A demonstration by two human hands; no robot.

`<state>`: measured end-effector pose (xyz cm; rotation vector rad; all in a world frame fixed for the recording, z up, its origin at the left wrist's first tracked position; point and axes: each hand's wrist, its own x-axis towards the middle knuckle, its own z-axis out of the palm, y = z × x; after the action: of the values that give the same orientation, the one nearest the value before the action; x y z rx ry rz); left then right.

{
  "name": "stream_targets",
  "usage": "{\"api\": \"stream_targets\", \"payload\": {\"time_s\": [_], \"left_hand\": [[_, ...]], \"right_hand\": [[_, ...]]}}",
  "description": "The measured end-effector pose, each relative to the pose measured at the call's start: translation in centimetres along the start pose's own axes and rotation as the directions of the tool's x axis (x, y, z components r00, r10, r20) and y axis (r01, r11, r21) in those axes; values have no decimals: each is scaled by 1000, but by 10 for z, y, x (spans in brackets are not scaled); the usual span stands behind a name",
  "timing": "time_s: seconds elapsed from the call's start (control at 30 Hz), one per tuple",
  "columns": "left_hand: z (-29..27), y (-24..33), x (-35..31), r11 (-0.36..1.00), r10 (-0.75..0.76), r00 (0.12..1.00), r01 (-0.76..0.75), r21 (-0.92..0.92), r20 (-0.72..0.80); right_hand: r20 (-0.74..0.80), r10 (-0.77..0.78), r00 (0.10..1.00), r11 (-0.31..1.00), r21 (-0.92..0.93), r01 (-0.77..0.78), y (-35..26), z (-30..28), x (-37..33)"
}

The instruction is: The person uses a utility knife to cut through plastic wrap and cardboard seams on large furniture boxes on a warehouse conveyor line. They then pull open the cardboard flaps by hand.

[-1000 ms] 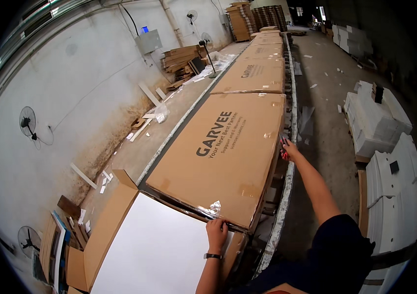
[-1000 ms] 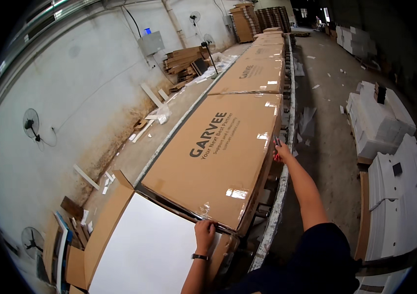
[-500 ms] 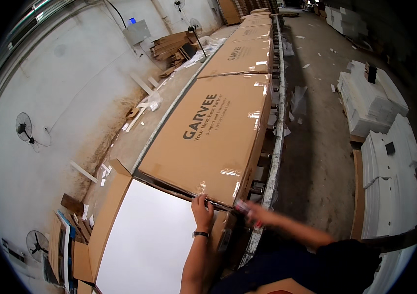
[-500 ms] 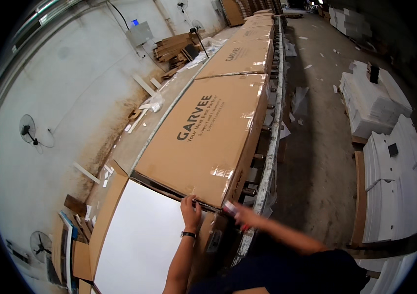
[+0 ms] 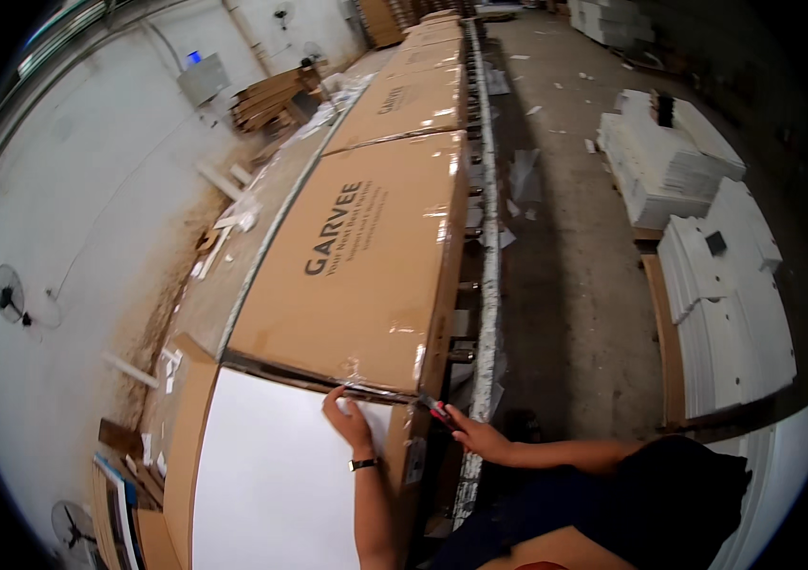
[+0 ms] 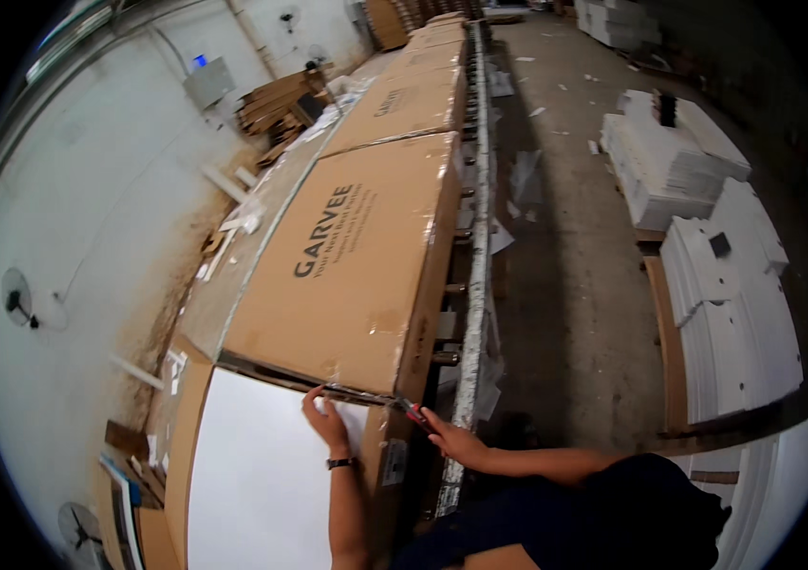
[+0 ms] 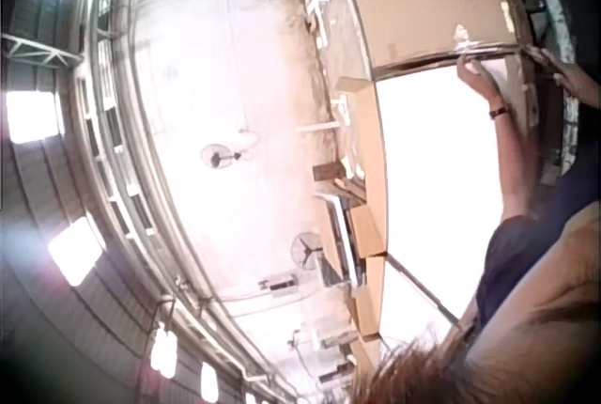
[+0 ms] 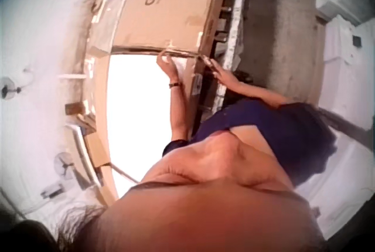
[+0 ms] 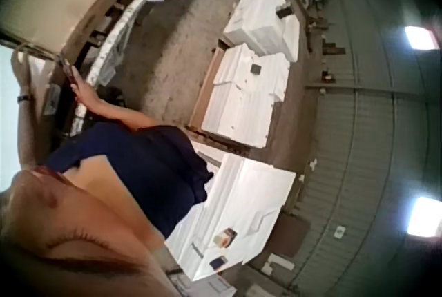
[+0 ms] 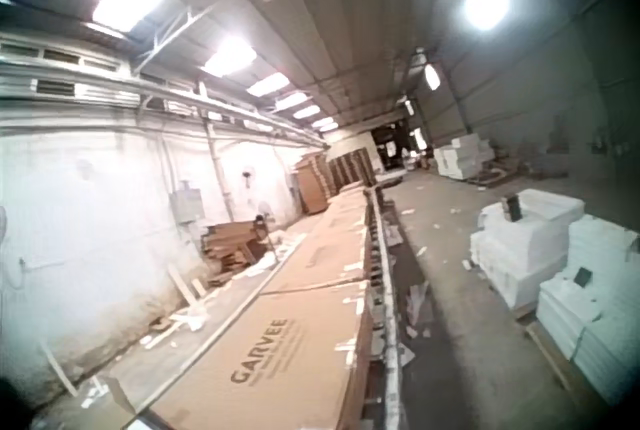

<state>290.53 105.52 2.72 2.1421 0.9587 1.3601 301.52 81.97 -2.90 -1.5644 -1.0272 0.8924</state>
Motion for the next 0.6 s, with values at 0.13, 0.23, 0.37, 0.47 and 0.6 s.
{"api": "stream_targets", "payload": {"time_s": [0.13, 0.23, 0.37, 0.47, 0.6], "left_hand": [[2, 3, -1, 990, 66, 998, -68, 120, 23], [6, 8, -1, 981, 69, 994, -82, 175, 79], [12, 32, -4, 955, 93, 991, -116, 274, 96], [44, 60, 9, 935, 74, 996, -88, 343, 54], [143, 100, 34, 943, 61, 948, -157, 295, 311]], "right_hand": [[-44, -290, 956, 913, -313, 262, 48, -8, 20], [59, -309, 949, 941, -126, 314, 59, -24, 27], [517, 65, 853, 997, 10, -82, -6, -119, 24], [541, 77, 838, 993, -114, -18, 9, -226, 32], [77, 304, 950, 950, -100, -296, 17, -376, 19]]}}
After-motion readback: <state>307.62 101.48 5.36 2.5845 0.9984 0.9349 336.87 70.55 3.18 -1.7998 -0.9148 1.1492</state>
